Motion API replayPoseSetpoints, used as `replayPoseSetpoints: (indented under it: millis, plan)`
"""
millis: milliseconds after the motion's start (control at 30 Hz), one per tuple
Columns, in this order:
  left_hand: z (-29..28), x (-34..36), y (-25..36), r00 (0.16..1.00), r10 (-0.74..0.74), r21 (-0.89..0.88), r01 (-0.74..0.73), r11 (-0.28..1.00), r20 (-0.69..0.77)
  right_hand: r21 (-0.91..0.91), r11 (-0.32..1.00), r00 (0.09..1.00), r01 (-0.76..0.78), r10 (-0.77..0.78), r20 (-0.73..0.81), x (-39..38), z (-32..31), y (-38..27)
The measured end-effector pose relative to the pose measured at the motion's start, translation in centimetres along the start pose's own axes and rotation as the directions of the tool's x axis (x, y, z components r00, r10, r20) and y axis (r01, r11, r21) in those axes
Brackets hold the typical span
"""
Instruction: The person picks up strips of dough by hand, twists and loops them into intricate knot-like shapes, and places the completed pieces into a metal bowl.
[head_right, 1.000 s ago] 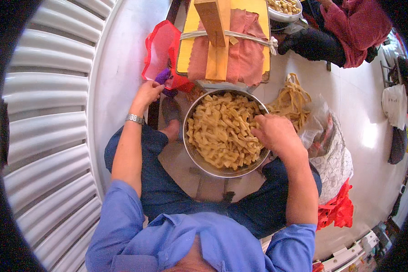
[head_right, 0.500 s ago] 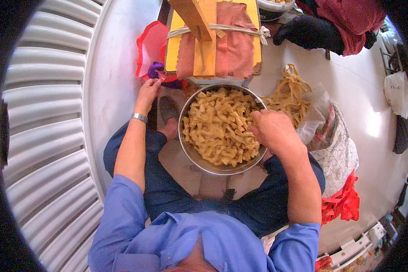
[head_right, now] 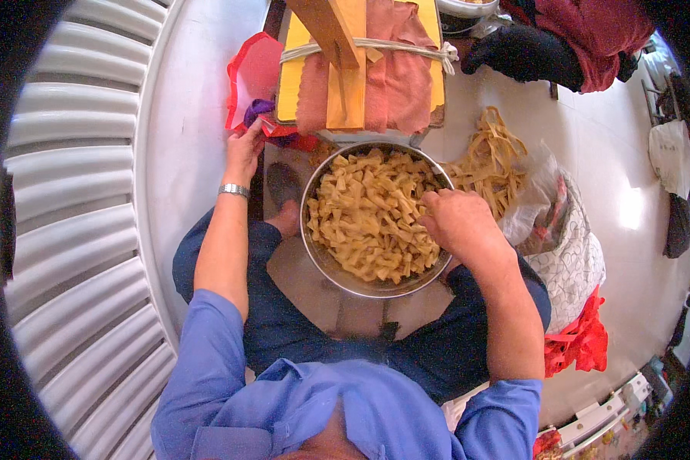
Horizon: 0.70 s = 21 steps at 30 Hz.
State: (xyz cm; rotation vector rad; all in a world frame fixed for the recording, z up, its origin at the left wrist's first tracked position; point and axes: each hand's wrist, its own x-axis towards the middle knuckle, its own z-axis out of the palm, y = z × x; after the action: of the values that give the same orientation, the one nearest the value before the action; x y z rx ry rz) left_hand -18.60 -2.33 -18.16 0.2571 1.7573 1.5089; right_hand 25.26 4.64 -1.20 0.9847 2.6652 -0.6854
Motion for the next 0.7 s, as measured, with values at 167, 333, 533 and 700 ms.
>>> replayPoseSetpoints:
  millis: [167,333,533,700]
  plan:
    - [-2.7,1.7,-1.2,0.991,-0.083,0.058,0.077,0.995,0.108,0.005,1.000,1.000,0.009,-0.009,0.021,0.5,0.0,-0.5]
    - [-2.6,-2.8,2.7,0.991,-0.122,-0.038,0.120,0.992,-0.047,0.030,1.000,0.999,0.005,-0.006,0.032,0.5,-0.4,-0.5]
    - [-0.3,-15.2,13.1,0.959,0.103,-0.516,0.051,0.855,0.265,0.024,1.000,0.999,-0.018,0.016,0.047,0.0,-0.6,-0.1]
    - [2.7,-33.0,17.7,0.892,0.242,-0.791,0.179,0.585,0.382,0.035,0.998,0.998,-0.051,0.050,0.031,0.1,0.8,2.2]
